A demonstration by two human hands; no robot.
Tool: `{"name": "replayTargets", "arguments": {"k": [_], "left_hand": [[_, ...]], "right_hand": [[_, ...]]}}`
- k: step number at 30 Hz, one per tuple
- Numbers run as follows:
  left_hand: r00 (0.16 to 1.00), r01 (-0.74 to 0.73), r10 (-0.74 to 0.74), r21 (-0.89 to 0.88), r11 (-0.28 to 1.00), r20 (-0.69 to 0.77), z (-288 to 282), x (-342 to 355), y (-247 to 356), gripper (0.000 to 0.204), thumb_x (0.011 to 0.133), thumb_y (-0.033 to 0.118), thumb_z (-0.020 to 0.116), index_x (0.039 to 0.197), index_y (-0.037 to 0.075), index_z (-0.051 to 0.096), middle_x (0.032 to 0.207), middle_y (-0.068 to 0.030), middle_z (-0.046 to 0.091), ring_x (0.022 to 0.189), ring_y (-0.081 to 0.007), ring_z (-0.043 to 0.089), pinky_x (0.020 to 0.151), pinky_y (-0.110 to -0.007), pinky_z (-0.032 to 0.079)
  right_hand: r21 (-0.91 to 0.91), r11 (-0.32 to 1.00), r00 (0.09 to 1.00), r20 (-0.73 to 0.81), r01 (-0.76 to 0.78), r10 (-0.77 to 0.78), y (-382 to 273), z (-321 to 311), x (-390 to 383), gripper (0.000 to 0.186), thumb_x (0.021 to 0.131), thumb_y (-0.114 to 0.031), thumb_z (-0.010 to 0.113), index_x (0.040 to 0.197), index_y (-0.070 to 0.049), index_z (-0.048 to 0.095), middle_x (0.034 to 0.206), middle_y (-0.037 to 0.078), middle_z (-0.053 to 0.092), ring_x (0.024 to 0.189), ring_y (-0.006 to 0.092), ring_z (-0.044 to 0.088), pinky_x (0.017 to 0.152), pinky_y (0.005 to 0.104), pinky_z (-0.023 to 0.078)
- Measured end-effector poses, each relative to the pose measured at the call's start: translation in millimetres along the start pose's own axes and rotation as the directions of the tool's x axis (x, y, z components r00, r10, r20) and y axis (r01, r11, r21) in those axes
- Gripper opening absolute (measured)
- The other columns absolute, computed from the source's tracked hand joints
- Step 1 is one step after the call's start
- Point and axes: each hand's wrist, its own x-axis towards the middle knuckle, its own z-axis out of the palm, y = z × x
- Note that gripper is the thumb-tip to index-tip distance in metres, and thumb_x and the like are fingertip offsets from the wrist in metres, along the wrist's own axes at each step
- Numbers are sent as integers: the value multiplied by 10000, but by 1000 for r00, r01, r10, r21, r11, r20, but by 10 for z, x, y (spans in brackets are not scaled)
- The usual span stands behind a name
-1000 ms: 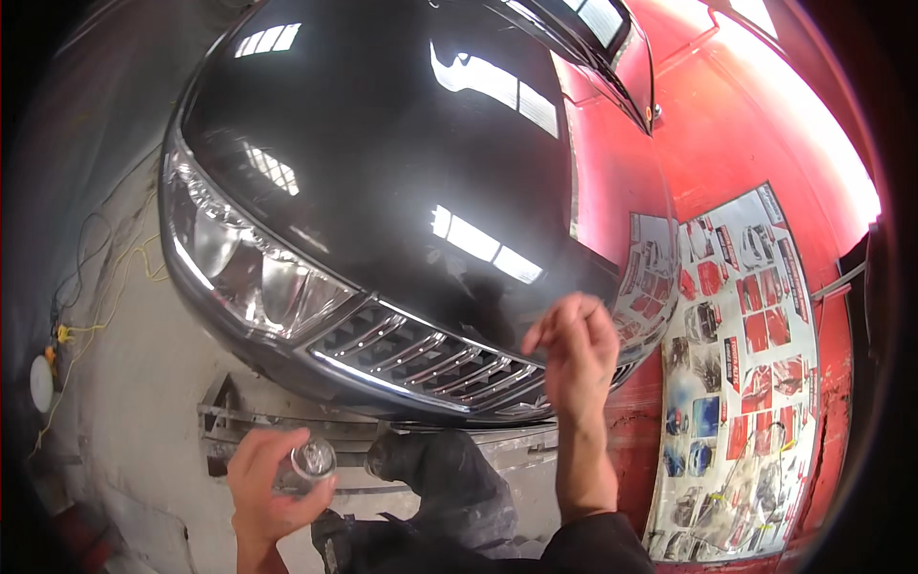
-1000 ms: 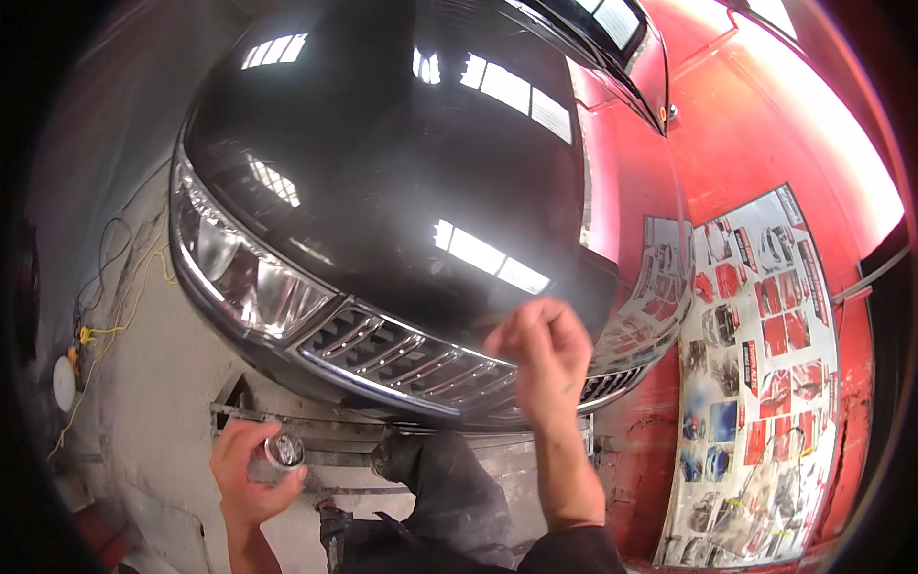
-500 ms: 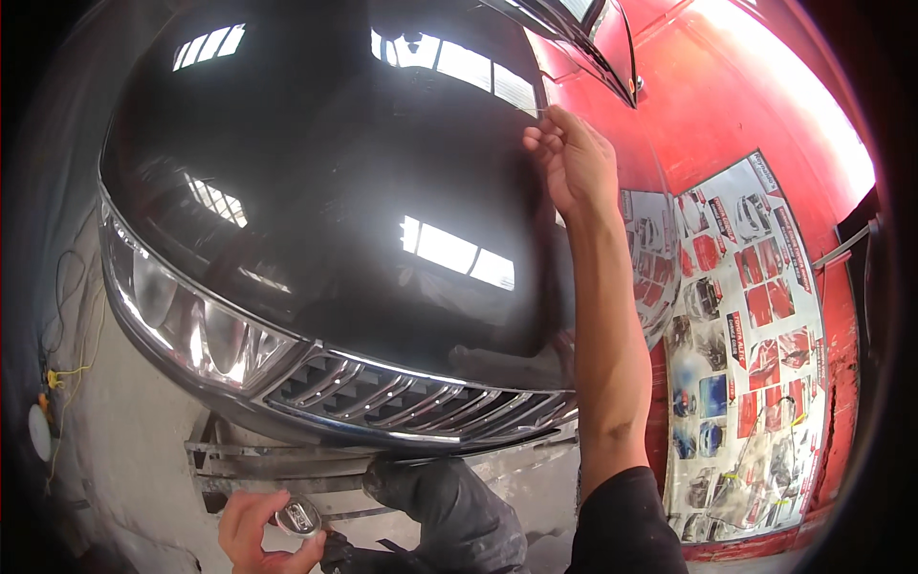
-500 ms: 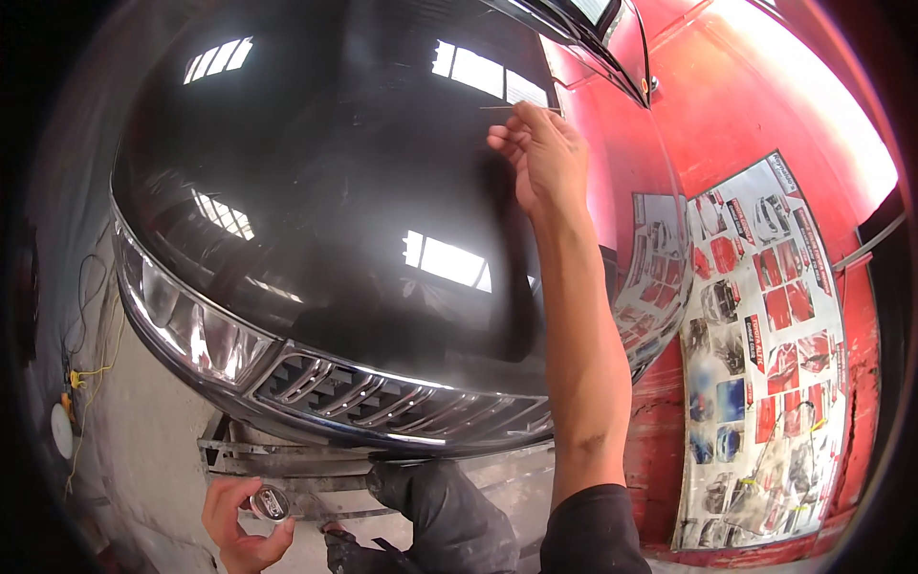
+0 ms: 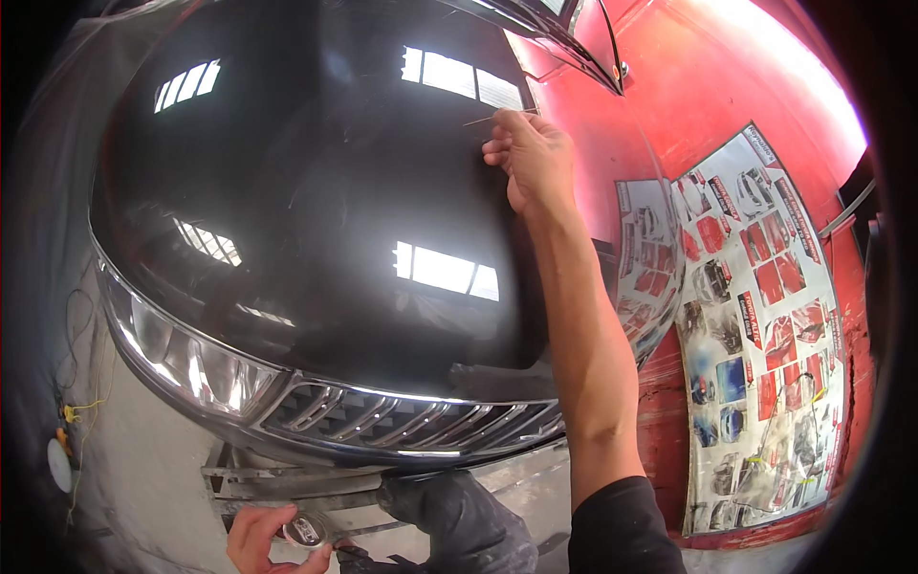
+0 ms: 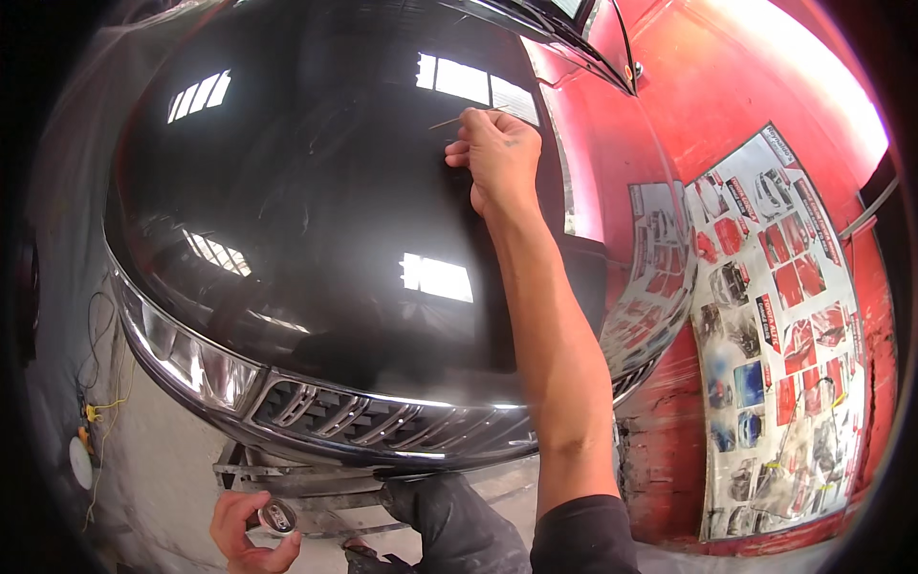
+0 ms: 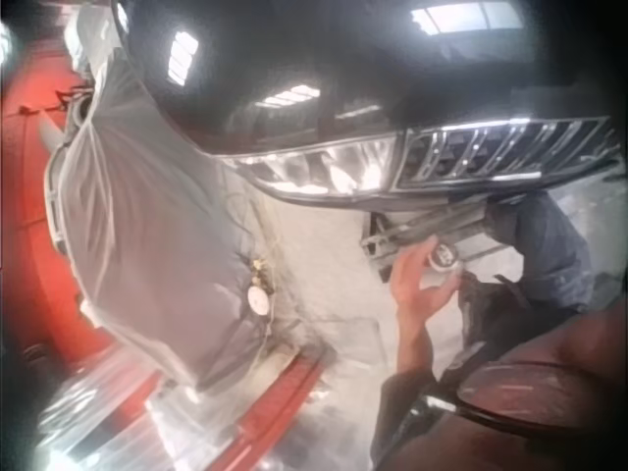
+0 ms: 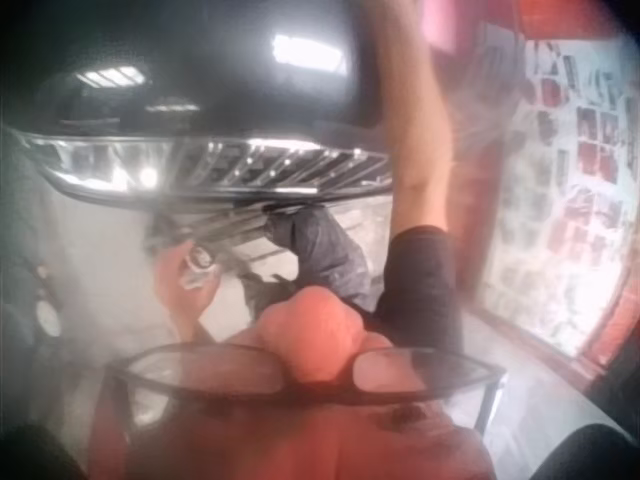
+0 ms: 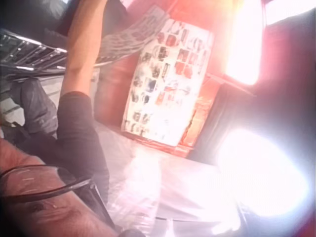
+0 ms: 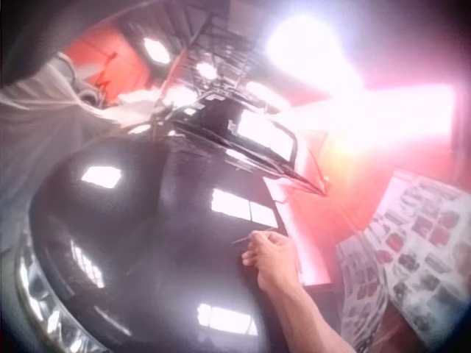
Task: The person paints a small scratch on a car hood by hand using a thin applicator tool and a container of black paint.
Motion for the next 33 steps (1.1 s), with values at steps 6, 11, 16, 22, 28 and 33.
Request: {"name": "replayTargets", "arguments": {"k": [6, 11, 16, 22, 28, 33], "left_hand": [[999, -41, 40, -30, 999, -18, 10, 29, 7, 591, 659, 148, 888, 1218, 82, 706, 1074, -105, 697, 843, -240, 641, 687, -340, 517], [999, -45, 44, -20, 999, -13, -30, 58, 40, 589, 661, 129, 881, 1221, 80, 705, 1052, -95, 691, 824, -229, 630, 667, -329, 502], [998, -60, 59, -39, 997, -29, -34, 69, 46, 577, 668, 109, 874, 1219, 79, 705, 1031, -92, 685, 798, -221, 616, 652, -320, 489], [995, -95, 93, -47, 994, -38, -28, 95, 31, 570, 673, 106, 874, 1216, 76, 704, 1011, -87, 683, 760, -205, 587, 620, -313, 462], [996, -89, 88, -36, 995, -26, -42, 89, 32, 565, 683, 117, 873, 1220, 77, 701, 1015, -88, 681, 781, -202, 604, 627, -309, 474], [996, -86, 86, -19, 996, -13, -59, 74, 18, 569, 687, 121, 873, 1226, 78, 696, 1028, -94, 682, 794, -204, 619, 623, -305, 485]], "right_hand": [[2, 1000, 1000, -8, -1, 1, -3, 23, -27, 155, 892, -84, 646, 830, 57, 640, 727, 100, 608, 542, 181, 610, 514, 297, 521], [-19, 1000, 1000, -20, 1, -1, -2, 32, -22, 153, 893, -74, 634, 813, 56, 639, 716, 99, 605, 539, 181, 610, 517, 296, 523], [-19, 1000, 999, -31, -9, 8, 2, 41, -19, 152, 888, -71, 635, 810, 59, 643, 715, 99, 608, 535, 181, 610, 515, 296, 522], [-27, 1000, 1000, -27, -1, 0, 4, 46, -18, 155, 889, -74, 641, 813, 62, 645, 716, 101, 608, 533, 181, 610, 515, 295, 521], [-28, 1000, 1000, -26, 5, -6, 5, 37, -15, 166, 892, -75, 638, 801, 63, 644, 715, 101, 609, 532, 179, 608, 514, 297, 519], [-35, 999, 1000, -24, 11, -11, 7, 44, -20, 170, 893, -75, 635, 800, 66, 647, 708, 99, 608, 531, 177, 607, 515, 296, 518]]}}
